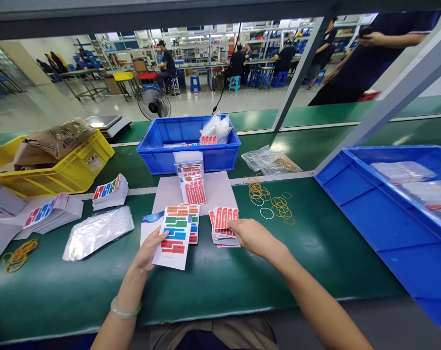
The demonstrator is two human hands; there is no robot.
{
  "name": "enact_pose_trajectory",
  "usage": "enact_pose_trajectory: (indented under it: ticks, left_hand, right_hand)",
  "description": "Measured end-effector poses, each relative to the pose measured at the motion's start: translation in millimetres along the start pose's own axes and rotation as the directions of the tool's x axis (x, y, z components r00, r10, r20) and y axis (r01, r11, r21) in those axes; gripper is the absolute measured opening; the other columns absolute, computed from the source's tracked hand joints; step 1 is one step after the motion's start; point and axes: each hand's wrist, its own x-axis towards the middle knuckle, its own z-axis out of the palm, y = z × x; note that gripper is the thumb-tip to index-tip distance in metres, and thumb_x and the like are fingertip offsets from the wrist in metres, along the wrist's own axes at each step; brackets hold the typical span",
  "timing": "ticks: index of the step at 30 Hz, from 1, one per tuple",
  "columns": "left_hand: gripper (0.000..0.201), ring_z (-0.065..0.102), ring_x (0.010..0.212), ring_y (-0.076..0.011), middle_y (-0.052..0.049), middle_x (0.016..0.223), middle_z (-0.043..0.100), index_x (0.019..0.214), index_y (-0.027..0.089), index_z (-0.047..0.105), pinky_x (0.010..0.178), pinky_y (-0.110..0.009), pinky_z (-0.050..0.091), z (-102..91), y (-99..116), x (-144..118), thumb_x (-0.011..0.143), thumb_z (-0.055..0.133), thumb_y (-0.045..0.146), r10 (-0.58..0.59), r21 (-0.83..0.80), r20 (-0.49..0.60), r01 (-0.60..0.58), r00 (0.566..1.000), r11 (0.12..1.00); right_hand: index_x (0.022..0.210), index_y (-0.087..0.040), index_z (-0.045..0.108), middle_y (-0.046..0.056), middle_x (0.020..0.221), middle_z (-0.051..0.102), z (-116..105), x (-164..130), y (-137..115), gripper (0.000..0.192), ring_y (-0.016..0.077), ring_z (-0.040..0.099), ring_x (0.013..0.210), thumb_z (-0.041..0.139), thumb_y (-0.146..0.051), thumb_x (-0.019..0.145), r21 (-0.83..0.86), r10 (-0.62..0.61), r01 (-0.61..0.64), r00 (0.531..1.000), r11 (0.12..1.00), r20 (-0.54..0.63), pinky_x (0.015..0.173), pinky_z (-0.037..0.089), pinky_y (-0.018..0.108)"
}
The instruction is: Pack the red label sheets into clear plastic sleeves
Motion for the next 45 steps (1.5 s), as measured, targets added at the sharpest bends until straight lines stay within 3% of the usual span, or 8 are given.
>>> enact_pose_trajectory:
  ticks: [6,20,23,26,28,37,41,45]
  left_hand:
    - [0.052,0.067,0.094,-0.0283,-0.015,0.115,0.065,0.128,0.016,0.047,0.079,-0.039,0.058,2.6,3,0,0.081,0.067,0.026,0.005,-0.006,-0.006,-0.005,1.000,1.000]
    - [0.054,0.066,0.098,-0.0299,-0.016,0.119,0.063,0.129,0.015,0.047,0.083,-0.042,0.057,-4.0,-9,9,0.081,0.067,0.027,0.007,-0.002,0.014,-0.007,1.000,1.000]
    - [0.049,0.065,0.101,-0.0291,-0.015,0.118,0.064,0.128,0.013,0.049,0.088,-0.044,0.054,-0.2,-11,9,0.083,0.064,0.028,-0.007,-0.056,0.001,0.007,1.000,0.998]
    - [0.044,0.064,0.103,-0.0283,-0.014,0.113,0.067,0.121,0.012,0.054,0.093,-0.044,0.051,7.9,-16,8,0.086,0.060,0.036,-0.045,-0.132,0.009,0.046,0.999,0.990]
    - [0.047,0.063,0.105,-0.0287,-0.014,0.111,0.067,0.117,0.011,0.057,0.095,-0.044,0.049,14.7,-22,7,0.086,0.057,0.045,-0.049,-0.163,0.075,0.061,0.996,0.985]
    - [0.039,0.064,0.095,-0.0231,-0.010,0.110,0.066,0.120,0.018,0.051,0.085,-0.035,0.050,30.3,-8,-25,0.084,0.061,0.030,0.104,0.438,0.252,-0.209,0.962,0.874]
    - [0.034,0.061,0.093,-0.0192,-0.004,0.110,0.066,0.122,0.024,0.053,0.083,-0.031,0.047,45.3,17,-50,0.089,0.045,0.020,0.069,0.817,0.407,-0.397,0.911,0.419]
    - [0.020,0.062,0.085,-0.0201,-0.003,0.097,0.067,0.100,0.021,0.060,0.072,-0.030,0.045,56.6,13,-54,0.087,0.044,0.018,-0.004,0.918,0.396,-0.396,0.918,-0.007]
  right_hand:
    - [0.083,-0.018,0.056,0.005,0.076,0.065,22,-5,-12,0.021,0.0200,0.060,0.070,0.038,-0.017,0.095,-0.145,-0.021,0.008,0.996,0.989,-0.086,0.059,0.035,0.029]
    - [0.079,-0.022,0.066,0.002,0.089,0.071,30,-5,2,0.019,0.0185,0.066,0.084,0.052,-0.024,0.091,0.216,-0.064,0.134,0.951,0.967,-0.304,0.072,0.054,0.030]
    - [0.091,-0.020,0.067,0.004,0.091,0.073,30,-9,-8,0.016,0.0189,0.068,0.085,0.051,-0.018,0.091,0.103,-0.040,0.123,0.811,0.987,-0.583,0.074,0.056,0.032]
    - [0.104,-0.014,0.065,0.011,0.103,0.071,34,-11,-34,0.022,0.0229,0.064,0.104,0.055,-0.008,0.085,-0.073,-0.162,0.193,0.496,0.979,-0.853,0.089,0.054,0.037]
    - [0.104,-0.012,0.065,0.012,0.106,0.071,44,-9,-59,0.024,0.0237,0.061,0.110,0.057,-0.007,0.083,-0.193,-0.336,0.335,0.447,0.922,-0.829,0.091,0.054,0.037]
    - [0.118,-0.017,0.057,0.011,0.117,0.066,68,-10,-94,0.032,0.0219,0.059,0.113,0.058,-0.018,0.086,0.157,-0.189,0.420,0.670,0.894,-0.717,0.095,0.051,0.038]
    - [0.139,-0.021,0.034,0.015,0.141,0.044,59,-9,-74,0.063,0.0262,0.039,0.132,0.063,-0.027,0.083,0.543,0.159,0.207,0.820,0.814,-0.549,0.107,0.040,0.048]
    - [0.142,-0.027,0.024,0.010,0.139,0.047,86,-5,-74,0.071,0.0233,0.042,0.130,0.062,-0.022,0.081,0.797,0.167,0.107,0.953,0.594,-0.252,0.109,0.034,0.050]
